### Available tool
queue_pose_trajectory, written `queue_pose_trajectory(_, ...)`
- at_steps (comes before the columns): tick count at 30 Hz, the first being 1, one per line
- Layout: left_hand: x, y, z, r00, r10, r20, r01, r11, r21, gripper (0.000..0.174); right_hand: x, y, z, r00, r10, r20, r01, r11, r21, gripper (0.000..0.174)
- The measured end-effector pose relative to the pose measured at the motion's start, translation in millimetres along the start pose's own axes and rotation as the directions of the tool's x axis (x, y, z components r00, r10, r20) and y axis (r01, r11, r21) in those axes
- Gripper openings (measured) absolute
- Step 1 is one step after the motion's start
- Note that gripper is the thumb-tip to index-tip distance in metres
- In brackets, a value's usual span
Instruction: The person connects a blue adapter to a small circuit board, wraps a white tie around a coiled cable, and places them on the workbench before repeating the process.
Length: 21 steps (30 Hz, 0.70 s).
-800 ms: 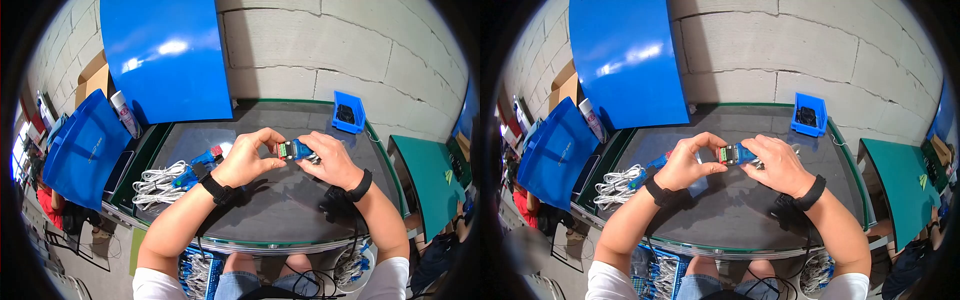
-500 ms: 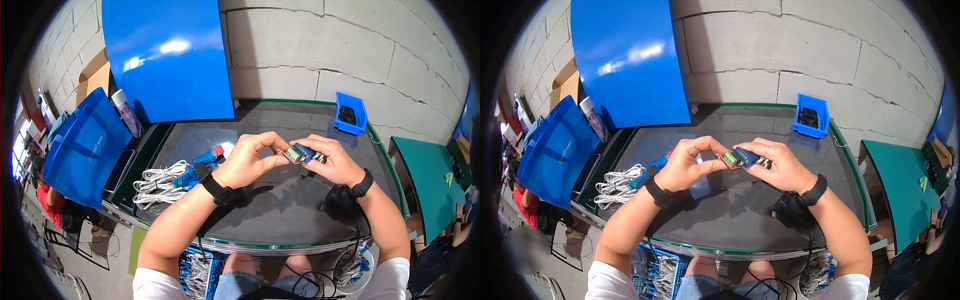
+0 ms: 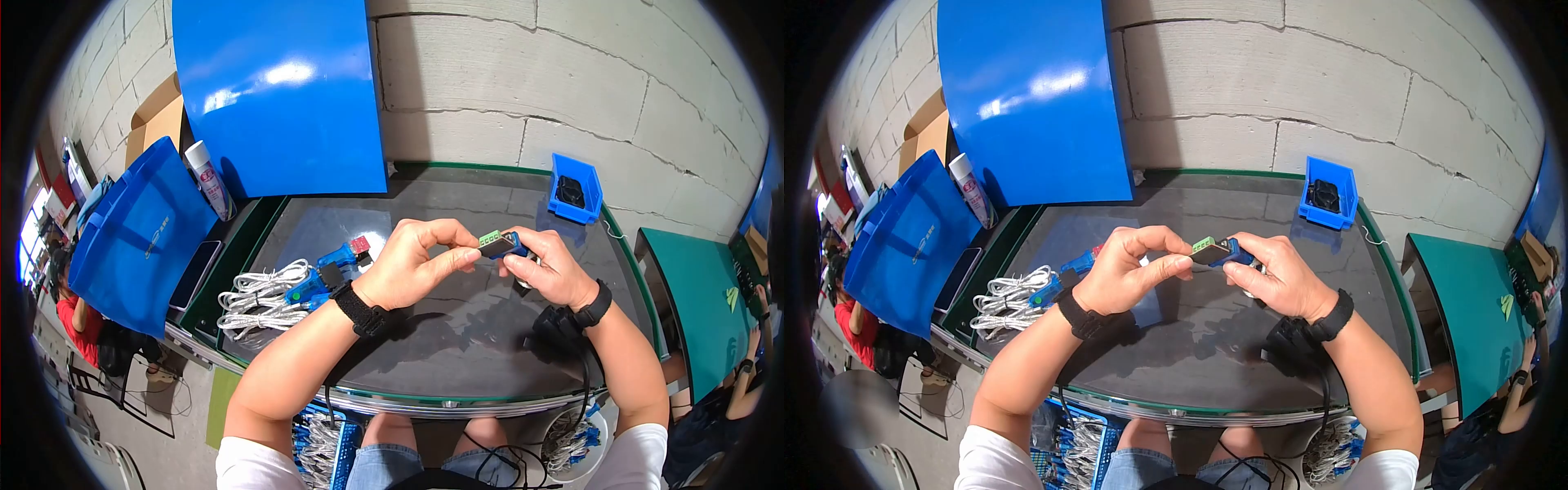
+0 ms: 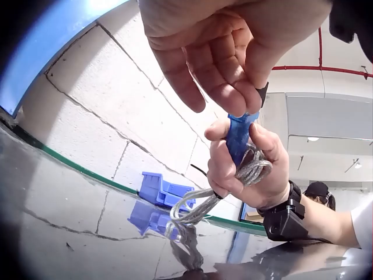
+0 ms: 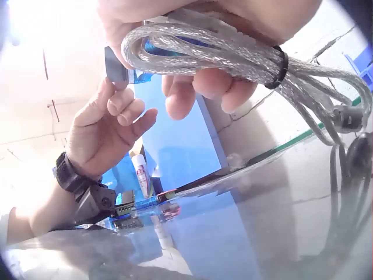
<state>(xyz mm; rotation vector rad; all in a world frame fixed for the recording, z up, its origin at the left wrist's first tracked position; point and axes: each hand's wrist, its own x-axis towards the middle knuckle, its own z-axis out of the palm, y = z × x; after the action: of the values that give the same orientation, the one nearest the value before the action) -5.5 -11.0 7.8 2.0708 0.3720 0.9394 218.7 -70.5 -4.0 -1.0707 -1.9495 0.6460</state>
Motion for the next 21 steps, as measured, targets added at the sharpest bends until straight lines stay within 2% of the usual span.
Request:
queue_pose_trajectory(3,0,-5,-2,1.0,-0.015,0.015,0.015,1.0,0.005,0.017,-1,-2,1,1.0,0.02,0.01,-0.02,1.0,-0.014,0.024)
queue_pose_trajectory(5,0,-13,-2,0.999,-0.014,0.038,0.02,0.984,-0.179,0.014,-1,-5,4,0.998,-0.057,0.013,0.057,0.997,-0.045,0.025)
queue_pose_trajectory(6,0,-15,-2,0.999,-0.014,0.038,0.021,0.984,-0.179,0.014,0,-4,6,0.998,-0.057,0.013,0.057,0.997,-0.045,0.025)
queue_pose_trajectory(8,0,-17,-1,0.998,0.003,0.058,0.018,0.935,-0.354,0.014,3,-1,8,0.976,-0.214,0.043,0.219,0.961,-0.172,0.035)
queue_pose_trajectory(12,0,-15,-2,0.998,0.039,0.047,-0.018,0.923,-0.385,0.017,3,-2,14,0.973,-0.226,0.048,0.231,0.958,-0.169,0.047)
queue_pose_trajectory(14,-1,-10,-1,0.996,0.039,0.076,-0.013,0.95,-0.313,0.02,4,-2,17,0.964,-0.259,0.064,0.267,0.936,-0.23,0.054)
queue_pose_trajectory(21,0,-12,1,0.992,0.098,0.076,-0.078,0.968,-0.237,0.024,3,-4,17,0.965,-0.231,0.126,0.254,0.944,-0.212,0.051)
